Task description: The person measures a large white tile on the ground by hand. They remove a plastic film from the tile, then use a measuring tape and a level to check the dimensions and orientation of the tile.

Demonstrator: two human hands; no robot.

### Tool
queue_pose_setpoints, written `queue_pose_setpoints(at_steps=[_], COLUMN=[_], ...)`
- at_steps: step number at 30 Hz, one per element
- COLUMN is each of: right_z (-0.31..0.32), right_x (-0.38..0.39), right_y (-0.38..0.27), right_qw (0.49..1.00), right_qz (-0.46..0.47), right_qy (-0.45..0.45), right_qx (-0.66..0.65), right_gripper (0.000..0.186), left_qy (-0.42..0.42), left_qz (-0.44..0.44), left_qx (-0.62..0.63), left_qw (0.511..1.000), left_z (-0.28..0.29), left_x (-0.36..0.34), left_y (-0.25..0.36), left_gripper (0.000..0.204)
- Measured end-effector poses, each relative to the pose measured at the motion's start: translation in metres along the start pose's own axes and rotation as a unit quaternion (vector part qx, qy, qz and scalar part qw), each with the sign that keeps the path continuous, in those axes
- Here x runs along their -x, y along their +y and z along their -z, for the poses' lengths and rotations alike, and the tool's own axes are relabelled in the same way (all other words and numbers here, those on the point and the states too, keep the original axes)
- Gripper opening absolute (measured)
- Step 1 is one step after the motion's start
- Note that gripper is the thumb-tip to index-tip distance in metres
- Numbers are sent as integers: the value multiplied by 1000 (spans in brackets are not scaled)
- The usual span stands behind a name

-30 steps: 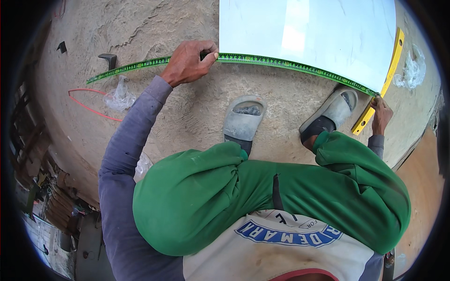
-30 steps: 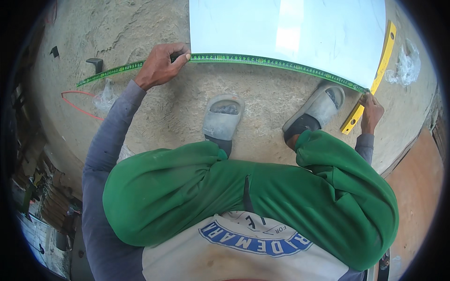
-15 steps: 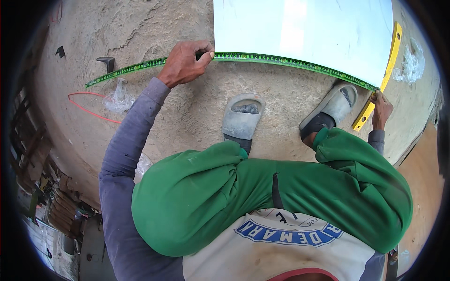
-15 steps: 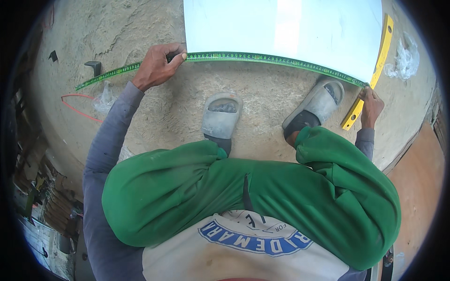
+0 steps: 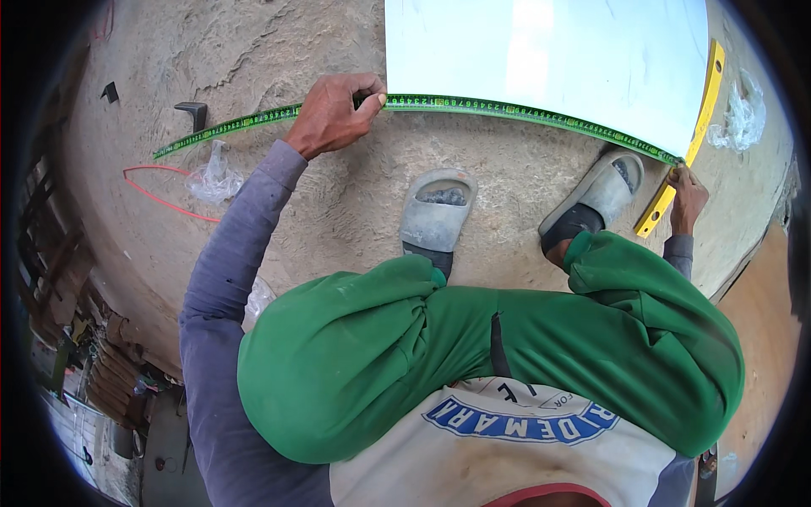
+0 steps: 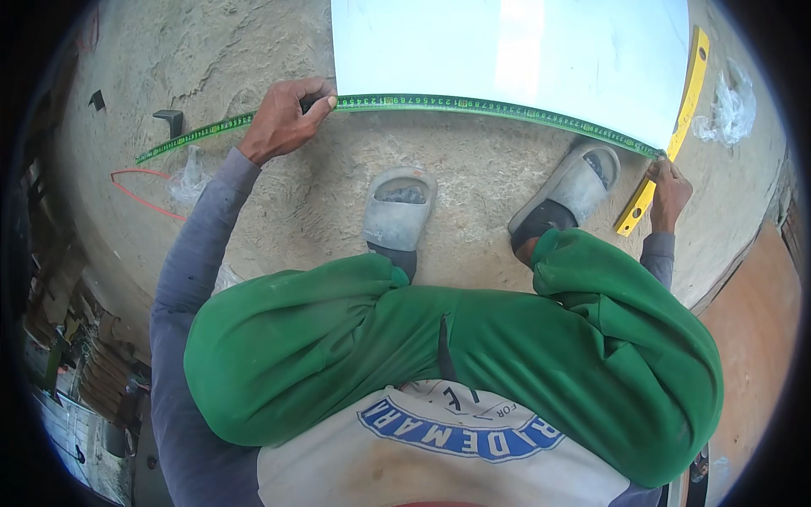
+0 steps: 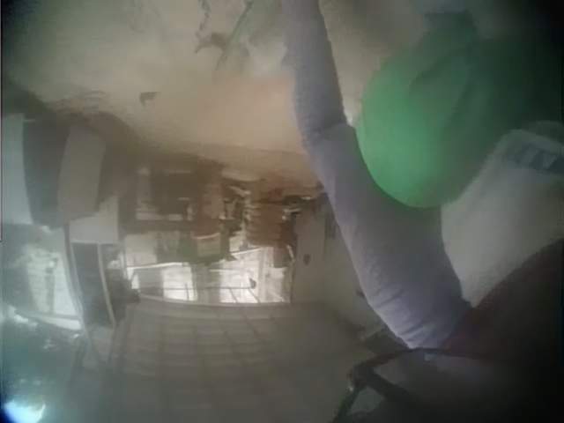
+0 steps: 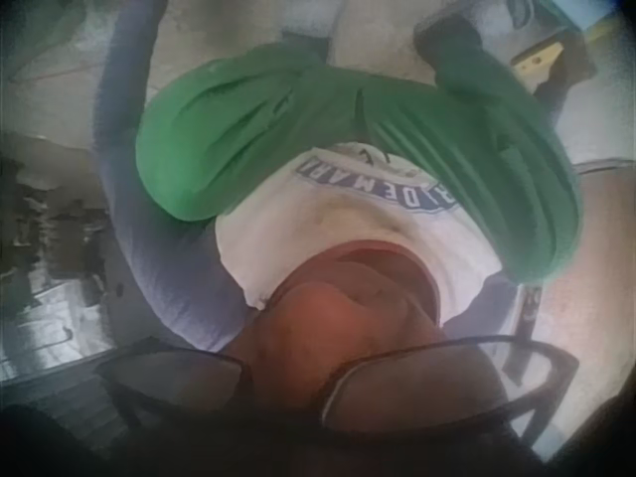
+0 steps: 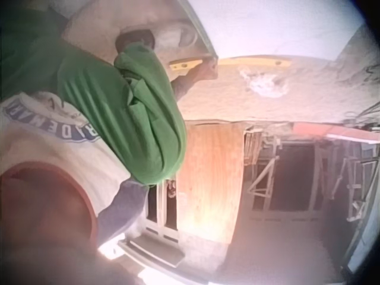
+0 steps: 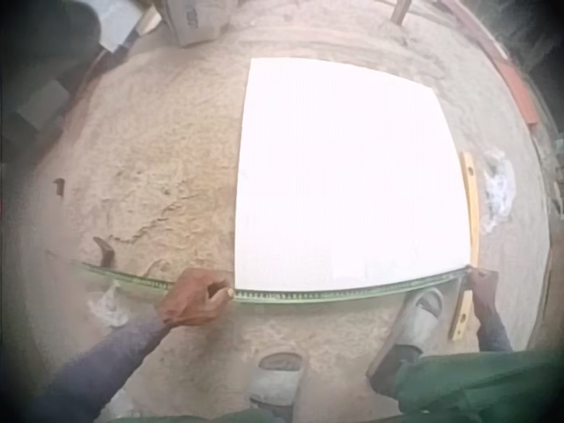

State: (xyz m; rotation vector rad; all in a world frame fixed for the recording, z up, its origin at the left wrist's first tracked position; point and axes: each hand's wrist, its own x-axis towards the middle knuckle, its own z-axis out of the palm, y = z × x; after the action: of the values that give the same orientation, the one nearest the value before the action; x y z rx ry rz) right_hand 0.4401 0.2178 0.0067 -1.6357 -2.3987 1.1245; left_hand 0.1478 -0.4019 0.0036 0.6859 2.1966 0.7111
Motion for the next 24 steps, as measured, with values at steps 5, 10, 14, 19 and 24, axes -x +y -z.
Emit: queue_pose_setpoints(at_steps=[5, 10, 14, 19, 24], right_z=[-1, 4, 2, 2, -3], right_x=[-5, -6, -7, -10, -7], right_y=[3, -1, 1, -6, 9], right_qw=[1000, 1000, 1000, 999, 1000], right_qz=[7, -4, 18, 18, 4], right_qy=[-2, 4, 6, -3, 3], right_qx=[18, 20, 9, 30, 20], right_gripper=[42, 41, 40, 42, 43], left_qy=[32, 12, 25, 27, 24], left_qz=[-16, -10, -15, -12, -26], left_qx=[29, 23, 32, 42, 8], left_qw=[999, 1000, 999, 999, 999], left_z=[-4, -3, -1, -4, 2], left_x=[3, -3, -2, 0, 2], left_y=[-6, -1, -1, -4, 0], left_gripper=[20, 21, 21, 21, 20])
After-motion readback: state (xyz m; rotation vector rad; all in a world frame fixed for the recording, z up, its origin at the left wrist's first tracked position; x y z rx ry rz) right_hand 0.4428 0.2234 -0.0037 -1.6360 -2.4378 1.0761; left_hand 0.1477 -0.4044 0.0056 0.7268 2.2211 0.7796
